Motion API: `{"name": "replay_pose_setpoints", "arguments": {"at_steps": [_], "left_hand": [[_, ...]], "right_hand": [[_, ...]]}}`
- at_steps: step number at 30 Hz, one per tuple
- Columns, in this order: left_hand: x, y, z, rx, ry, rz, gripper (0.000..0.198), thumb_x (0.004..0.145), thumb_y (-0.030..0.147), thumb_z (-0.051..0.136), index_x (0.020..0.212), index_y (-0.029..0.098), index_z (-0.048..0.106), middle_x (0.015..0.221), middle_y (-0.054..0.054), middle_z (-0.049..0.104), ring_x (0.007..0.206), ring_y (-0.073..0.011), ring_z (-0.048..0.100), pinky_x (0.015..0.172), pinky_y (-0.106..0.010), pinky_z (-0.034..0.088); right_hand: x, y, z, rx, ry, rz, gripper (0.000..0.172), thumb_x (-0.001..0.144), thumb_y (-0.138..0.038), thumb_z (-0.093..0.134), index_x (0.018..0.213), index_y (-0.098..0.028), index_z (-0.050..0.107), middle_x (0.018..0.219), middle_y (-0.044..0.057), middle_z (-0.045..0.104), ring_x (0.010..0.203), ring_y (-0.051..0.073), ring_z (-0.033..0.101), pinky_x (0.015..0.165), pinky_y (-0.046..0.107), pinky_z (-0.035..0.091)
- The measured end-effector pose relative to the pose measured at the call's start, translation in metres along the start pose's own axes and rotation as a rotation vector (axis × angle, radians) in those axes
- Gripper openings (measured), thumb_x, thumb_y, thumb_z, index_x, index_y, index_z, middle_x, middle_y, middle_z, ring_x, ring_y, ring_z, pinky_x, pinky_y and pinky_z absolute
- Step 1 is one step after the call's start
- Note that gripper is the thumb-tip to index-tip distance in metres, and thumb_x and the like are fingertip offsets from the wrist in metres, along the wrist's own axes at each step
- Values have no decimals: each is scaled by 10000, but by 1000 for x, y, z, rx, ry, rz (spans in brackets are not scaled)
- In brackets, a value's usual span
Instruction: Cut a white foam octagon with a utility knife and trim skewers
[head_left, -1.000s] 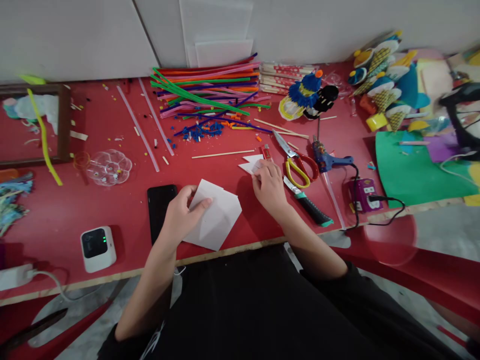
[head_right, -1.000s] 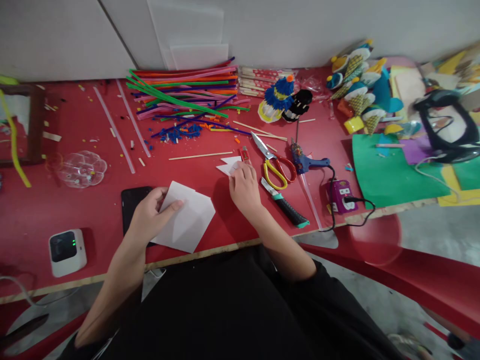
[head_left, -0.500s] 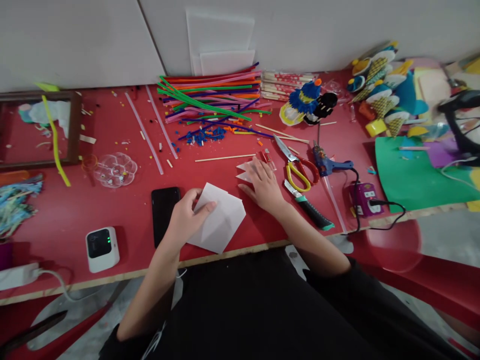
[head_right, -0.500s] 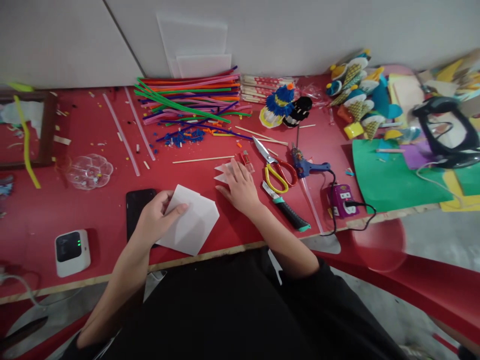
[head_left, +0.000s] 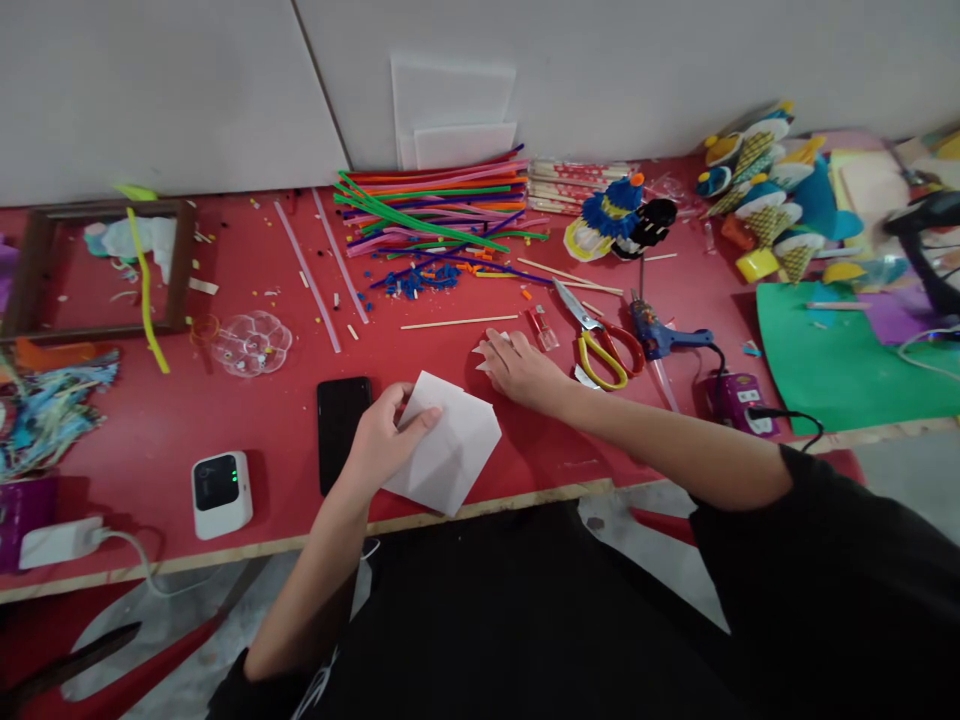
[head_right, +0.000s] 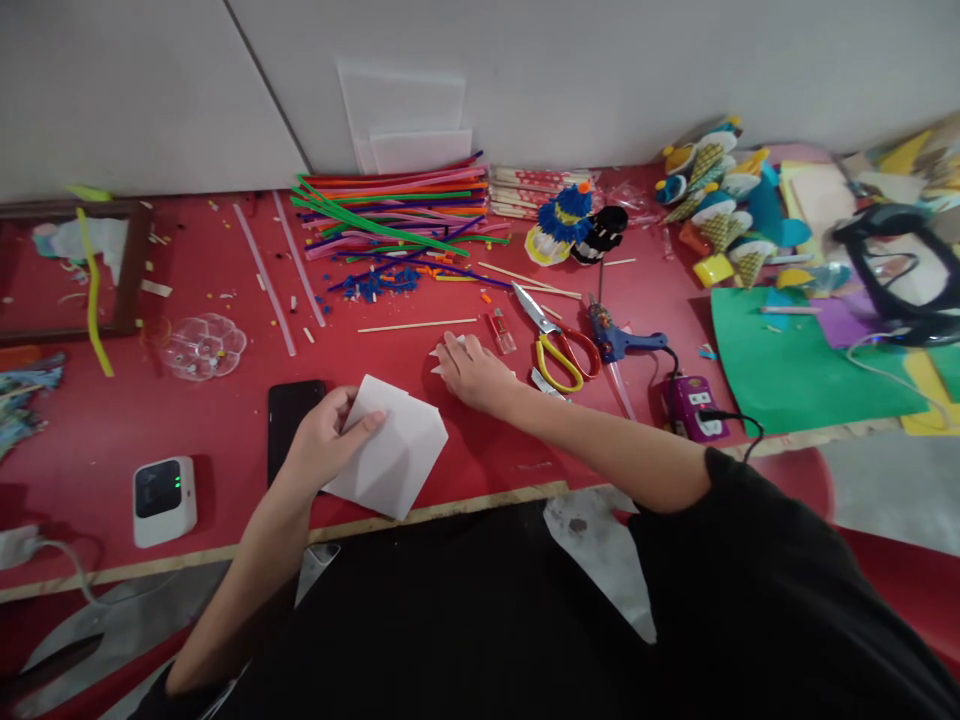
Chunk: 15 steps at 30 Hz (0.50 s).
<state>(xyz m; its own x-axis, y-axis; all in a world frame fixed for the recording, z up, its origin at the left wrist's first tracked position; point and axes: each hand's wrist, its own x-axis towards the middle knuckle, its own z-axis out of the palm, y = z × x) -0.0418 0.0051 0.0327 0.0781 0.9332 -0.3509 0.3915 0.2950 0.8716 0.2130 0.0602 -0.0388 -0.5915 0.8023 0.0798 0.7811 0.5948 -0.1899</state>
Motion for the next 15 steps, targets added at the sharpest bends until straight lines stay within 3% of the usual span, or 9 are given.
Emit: {"name": "replay_pose_setpoints", "arguments": {"at_steps": [5, 8, 11, 15], "left_hand": [[2, -4, 3, -165, 24, -14, 319, 746, 436, 758, 942, 200, 669, 837, -25, 708, 795, -218, 647, 703, -308, 467], [9, -6, 10, -301, 95, 15, 307, 771, 372, 718, 1022, 210, 643, 982, -38, 715, 937, -226, 656, 801, -324, 478], [22, -2, 17, -423, 115, 49, 312, 762, 346, 704, 1037, 224, 622, 1057, -33, 715, 1017, -218, 658, 878, -331, 484], [45, 4, 23, -589, 85, 32, 295, 709, 357, 732, 946, 220, 623, 978, -22, 733, 943, -210, 684, 844, -327, 516]], "right_hand": [[1, 4, -7, -4, -40, -68, 428, 973, -77, 363, 1345, -85, 574, 1400, 207, 599, 1355, 321, 482, 1042, 536, 421], [1, 3, -14, -9, -45, -75, 436, 954, -47, 382, 1331, -105, 592, 1387, 186, 609, 1360, 306, 470, 1052, 516, 407], [1, 3, -17, -13, -46, -41, 430, 903, -41, 437, 1268, -130, 647, 1340, 182, 624, 1213, 304, 542, 998, 496, 450], [8, 9, -24, -11, -35, 9, 398, 833, -41, 488, 1115, -199, 720, 1222, 127, 664, 1023, 276, 573, 885, 440, 518]]}}
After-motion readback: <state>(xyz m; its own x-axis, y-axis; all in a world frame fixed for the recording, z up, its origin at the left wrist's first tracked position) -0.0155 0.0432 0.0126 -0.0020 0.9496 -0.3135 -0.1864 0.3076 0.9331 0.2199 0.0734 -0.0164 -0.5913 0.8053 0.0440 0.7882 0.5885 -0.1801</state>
